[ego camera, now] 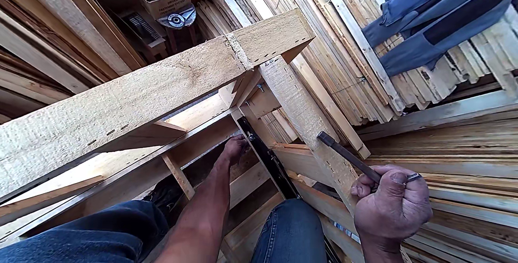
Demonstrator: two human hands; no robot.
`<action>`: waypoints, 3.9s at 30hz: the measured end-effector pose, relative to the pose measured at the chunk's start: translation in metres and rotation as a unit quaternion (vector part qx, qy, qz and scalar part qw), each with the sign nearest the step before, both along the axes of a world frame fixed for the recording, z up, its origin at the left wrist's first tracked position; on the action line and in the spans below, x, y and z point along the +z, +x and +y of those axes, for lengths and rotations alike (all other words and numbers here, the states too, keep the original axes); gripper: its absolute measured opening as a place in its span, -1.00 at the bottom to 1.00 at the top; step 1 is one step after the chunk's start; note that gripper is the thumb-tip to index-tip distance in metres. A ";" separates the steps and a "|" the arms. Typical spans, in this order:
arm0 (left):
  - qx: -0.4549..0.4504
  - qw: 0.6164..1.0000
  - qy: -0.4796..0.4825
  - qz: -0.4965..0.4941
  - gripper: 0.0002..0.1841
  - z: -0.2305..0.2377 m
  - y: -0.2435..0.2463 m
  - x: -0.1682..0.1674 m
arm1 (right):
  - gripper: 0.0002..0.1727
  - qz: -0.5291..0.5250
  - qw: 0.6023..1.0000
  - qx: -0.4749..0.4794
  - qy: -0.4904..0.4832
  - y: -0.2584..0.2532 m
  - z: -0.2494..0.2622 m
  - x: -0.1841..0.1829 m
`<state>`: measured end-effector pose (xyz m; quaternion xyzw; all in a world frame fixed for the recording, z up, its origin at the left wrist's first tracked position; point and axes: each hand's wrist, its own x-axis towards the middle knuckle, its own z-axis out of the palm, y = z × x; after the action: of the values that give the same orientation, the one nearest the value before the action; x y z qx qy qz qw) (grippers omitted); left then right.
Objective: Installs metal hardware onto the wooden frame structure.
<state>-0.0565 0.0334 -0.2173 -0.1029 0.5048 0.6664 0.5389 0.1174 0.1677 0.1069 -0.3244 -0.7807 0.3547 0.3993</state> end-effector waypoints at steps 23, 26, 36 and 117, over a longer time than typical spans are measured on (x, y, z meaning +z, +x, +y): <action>-0.123 0.962 -0.144 0.195 -0.09 0.013 -0.020 0.021 | -0.68 -0.006 1.000 0.003 0.009 0.001 0.001 0.000; -0.120 0.967 -0.137 0.177 -0.06 0.013 -0.021 0.022 | -0.68 -0.002 1.000 0.009 0.009 0.001 0.001 0.000; -0.024 0.994 -0.030 0.099 -0.07 0.008 -0.017 0.006 | -0.69 -0.005 1.000 0.007 0.007 0.002 0.002 0.000; -0.166 0.966 -0.172 0.093 -0.29 0.019 -0.021 0.041 | -0.75 -0.428 0.851 0.211 0.217 -0.082 -0.086 -0.058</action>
<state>-0.0779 0.0521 -0.1759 -0.0466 0.6696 0.4771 0.5673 0.0359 0.0819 0.0486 -0.1765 -0.9812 0.0783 0.0010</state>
